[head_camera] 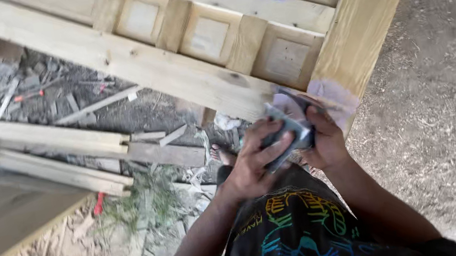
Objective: The person scoops wood filler from a can using a putty knife and applies it to gaps and imperfections on a wooden door. They spread the filler across multiple areas of the door surface.
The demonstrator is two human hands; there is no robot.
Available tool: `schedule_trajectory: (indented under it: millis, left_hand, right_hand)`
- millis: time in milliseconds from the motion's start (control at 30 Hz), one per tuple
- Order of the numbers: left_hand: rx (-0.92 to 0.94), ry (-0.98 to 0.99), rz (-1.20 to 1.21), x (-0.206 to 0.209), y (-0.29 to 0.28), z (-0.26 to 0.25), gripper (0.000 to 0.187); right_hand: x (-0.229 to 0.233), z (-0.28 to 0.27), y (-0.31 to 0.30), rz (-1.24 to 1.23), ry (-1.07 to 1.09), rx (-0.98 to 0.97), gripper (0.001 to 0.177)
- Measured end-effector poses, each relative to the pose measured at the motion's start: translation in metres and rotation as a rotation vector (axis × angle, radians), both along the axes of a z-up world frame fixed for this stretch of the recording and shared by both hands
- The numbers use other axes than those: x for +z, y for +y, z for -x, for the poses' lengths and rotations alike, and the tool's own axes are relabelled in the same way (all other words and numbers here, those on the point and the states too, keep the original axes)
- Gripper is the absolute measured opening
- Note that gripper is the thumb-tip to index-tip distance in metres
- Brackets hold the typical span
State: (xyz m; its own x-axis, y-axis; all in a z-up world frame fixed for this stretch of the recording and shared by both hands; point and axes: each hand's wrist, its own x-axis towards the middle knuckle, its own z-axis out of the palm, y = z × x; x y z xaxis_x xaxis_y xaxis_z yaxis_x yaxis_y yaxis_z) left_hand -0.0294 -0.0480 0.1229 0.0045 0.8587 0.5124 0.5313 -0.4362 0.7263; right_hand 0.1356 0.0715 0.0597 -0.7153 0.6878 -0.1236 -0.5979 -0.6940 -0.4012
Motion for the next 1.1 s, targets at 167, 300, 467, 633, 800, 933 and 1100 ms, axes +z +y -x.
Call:
schedule_trajectory:
  millis: [167,300,467,633,800,933,1100]
  left_hand:
    - [0.073,0.037,0.026,-0.014,-0.015,0.09,0.062]
    - [0.159,0.338,0.141,-0.028,-0.014,0.201,0.056]
    - [0.175,0.291,0.226,0.0,-0.014,0.29,0.052]
    - [0.156,0.159,0.237,0.024,-0.005,0.31,0.046]
    - [0.098,0.139,0.209,0.035,-0.02,0.33,0.048]
    - [0.028,0.244,0.184,0.05,-0.028,0.36,0.053]
    - [-0.024,0.269,0.13,0.093,-0.042,0.409,0.048]
  right_hand:
    - [-0.003,0.065,-0.016,0.017,-0.159,-0.102,0.041]
    - [-0.026,0.135,-0.014,-0.041,-0.246,-0.203,0.038]
    - [-0.024,0.222,-0.029,-0.469,-0.567,-0.246,0.044]
    - [-0.011,0.298,-0.036,-0.676,-0.768,-0.233,0.05]
    - [0.009,0.349,-0.025,-0.805,-0.931,-0.254,0.055]
    - [0.03,0.376,-0.009,-0.794,-0.995,-0.173,0.059]
    - [0.071,0.372,0.016,-0.485,-0.591,-0.411,0.056]
